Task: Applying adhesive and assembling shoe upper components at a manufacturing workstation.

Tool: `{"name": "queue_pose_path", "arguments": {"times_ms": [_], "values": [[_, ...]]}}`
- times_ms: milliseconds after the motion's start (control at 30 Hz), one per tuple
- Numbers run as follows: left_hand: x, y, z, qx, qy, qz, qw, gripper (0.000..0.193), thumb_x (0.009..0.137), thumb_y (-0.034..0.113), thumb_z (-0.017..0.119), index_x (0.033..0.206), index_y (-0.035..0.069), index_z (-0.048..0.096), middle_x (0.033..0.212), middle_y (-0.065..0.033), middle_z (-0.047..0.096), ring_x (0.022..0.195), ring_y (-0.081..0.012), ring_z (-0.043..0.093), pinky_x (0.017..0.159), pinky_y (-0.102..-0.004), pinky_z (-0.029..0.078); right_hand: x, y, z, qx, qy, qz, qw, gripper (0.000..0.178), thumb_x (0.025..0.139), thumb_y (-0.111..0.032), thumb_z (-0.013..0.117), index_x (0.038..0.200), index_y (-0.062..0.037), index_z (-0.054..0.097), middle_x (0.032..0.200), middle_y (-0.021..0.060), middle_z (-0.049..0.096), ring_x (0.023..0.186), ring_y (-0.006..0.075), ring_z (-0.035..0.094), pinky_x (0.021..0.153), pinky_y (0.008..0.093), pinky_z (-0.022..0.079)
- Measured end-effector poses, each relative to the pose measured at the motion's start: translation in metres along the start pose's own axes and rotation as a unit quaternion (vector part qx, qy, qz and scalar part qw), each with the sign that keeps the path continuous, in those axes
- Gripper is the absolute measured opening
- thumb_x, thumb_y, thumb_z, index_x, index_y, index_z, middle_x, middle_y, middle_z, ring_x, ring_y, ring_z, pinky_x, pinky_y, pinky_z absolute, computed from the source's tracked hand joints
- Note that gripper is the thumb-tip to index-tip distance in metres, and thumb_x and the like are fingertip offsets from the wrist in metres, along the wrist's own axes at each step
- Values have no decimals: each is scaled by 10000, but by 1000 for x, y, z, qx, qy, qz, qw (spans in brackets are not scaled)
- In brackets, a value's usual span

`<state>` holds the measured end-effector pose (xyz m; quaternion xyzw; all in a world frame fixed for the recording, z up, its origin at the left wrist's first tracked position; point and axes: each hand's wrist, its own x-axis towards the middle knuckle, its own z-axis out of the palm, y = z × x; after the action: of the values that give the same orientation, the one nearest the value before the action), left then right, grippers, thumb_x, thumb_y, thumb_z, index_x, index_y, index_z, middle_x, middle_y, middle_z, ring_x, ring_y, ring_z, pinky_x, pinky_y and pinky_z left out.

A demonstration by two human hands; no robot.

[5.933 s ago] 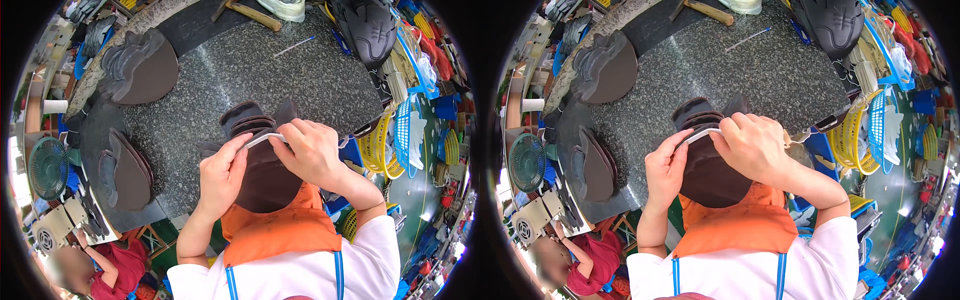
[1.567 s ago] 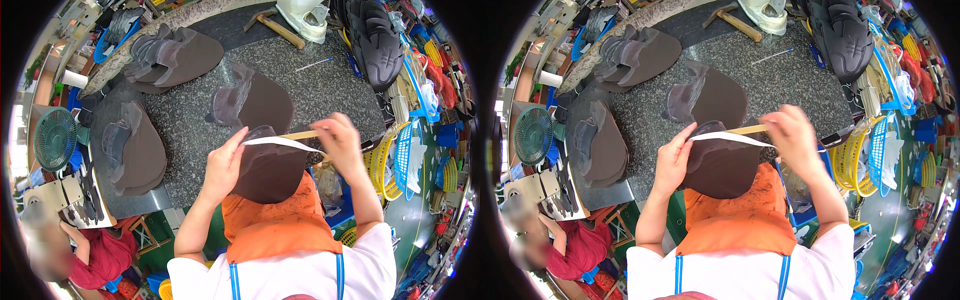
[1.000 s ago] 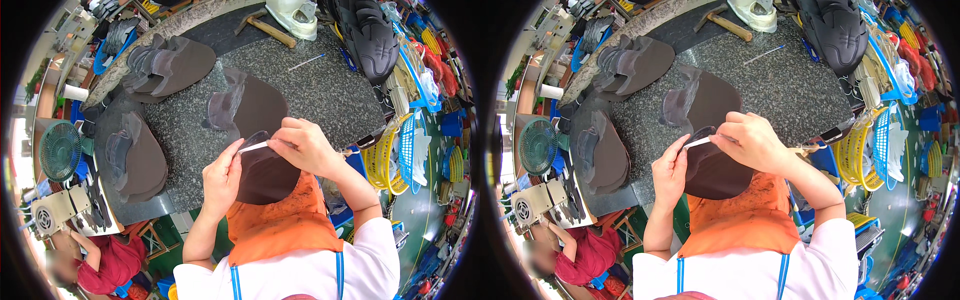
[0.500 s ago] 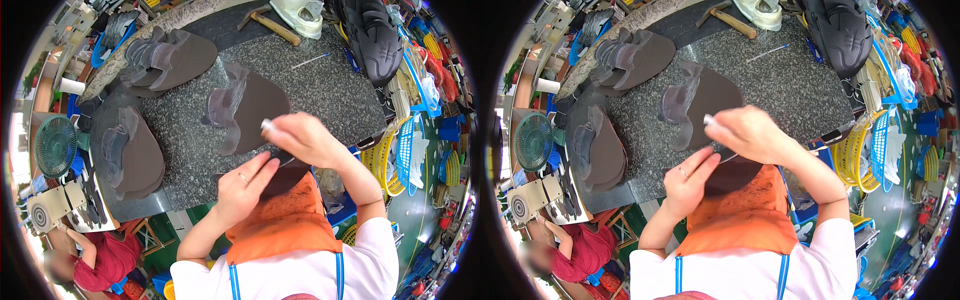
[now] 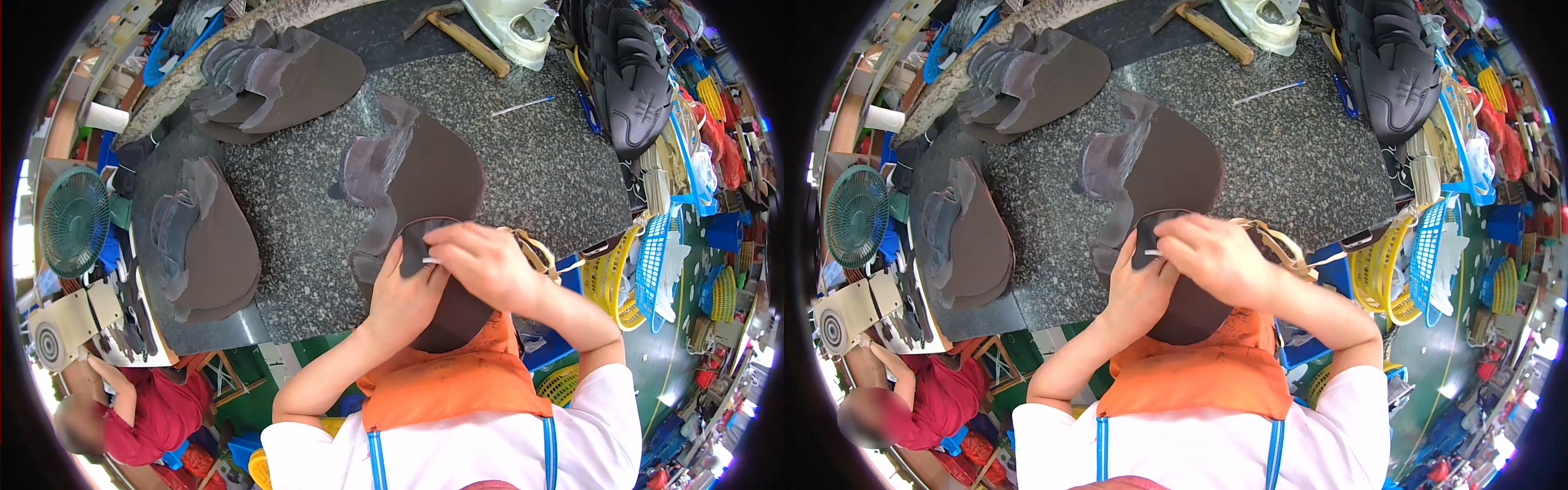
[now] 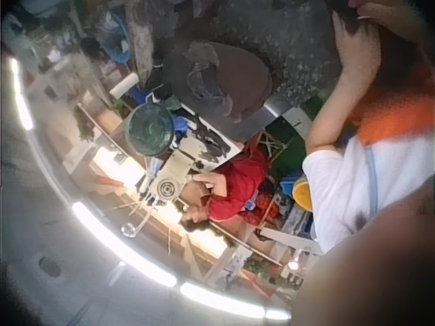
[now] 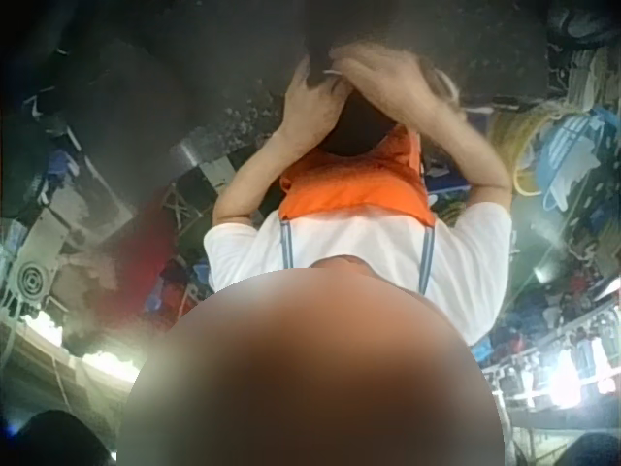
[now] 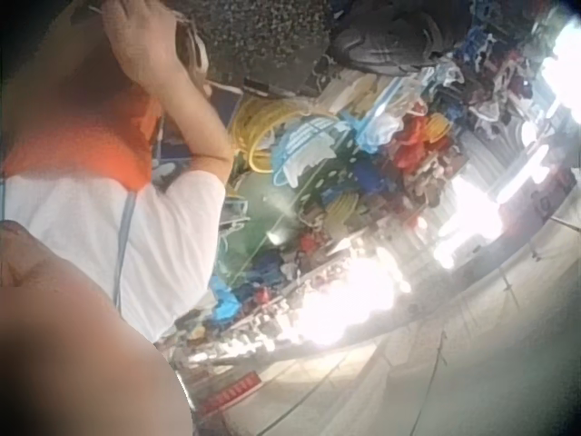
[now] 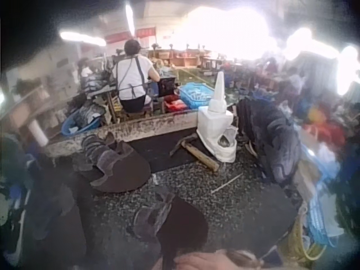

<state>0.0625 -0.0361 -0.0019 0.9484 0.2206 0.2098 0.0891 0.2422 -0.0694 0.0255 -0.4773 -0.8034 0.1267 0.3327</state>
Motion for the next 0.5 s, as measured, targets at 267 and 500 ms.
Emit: {"name": "queue_pose_path", "arguments": {"times_ms": [267,500], "values": [[-15,4,10,-89,142,-134,977,311,780,92,705,1073,13,635,1144,-117,642,1006,-350,637,870,-433,515,-4,-9,5,-51,-53,30,997,202,772,-115,616,940,-9,580,1092,144,632,1035,287,637,787,372,572],[-3,-47,-48,49,54,-258,963,404,800,252,740,1130,43,634,1156,-119,590,1093,-304,521,896,-393,361,-22,-7,-1,-27,-43,61,997,309,721,-203,776,924,-26,624,1151,138,635,1082,286,634,939,410,527]]}}
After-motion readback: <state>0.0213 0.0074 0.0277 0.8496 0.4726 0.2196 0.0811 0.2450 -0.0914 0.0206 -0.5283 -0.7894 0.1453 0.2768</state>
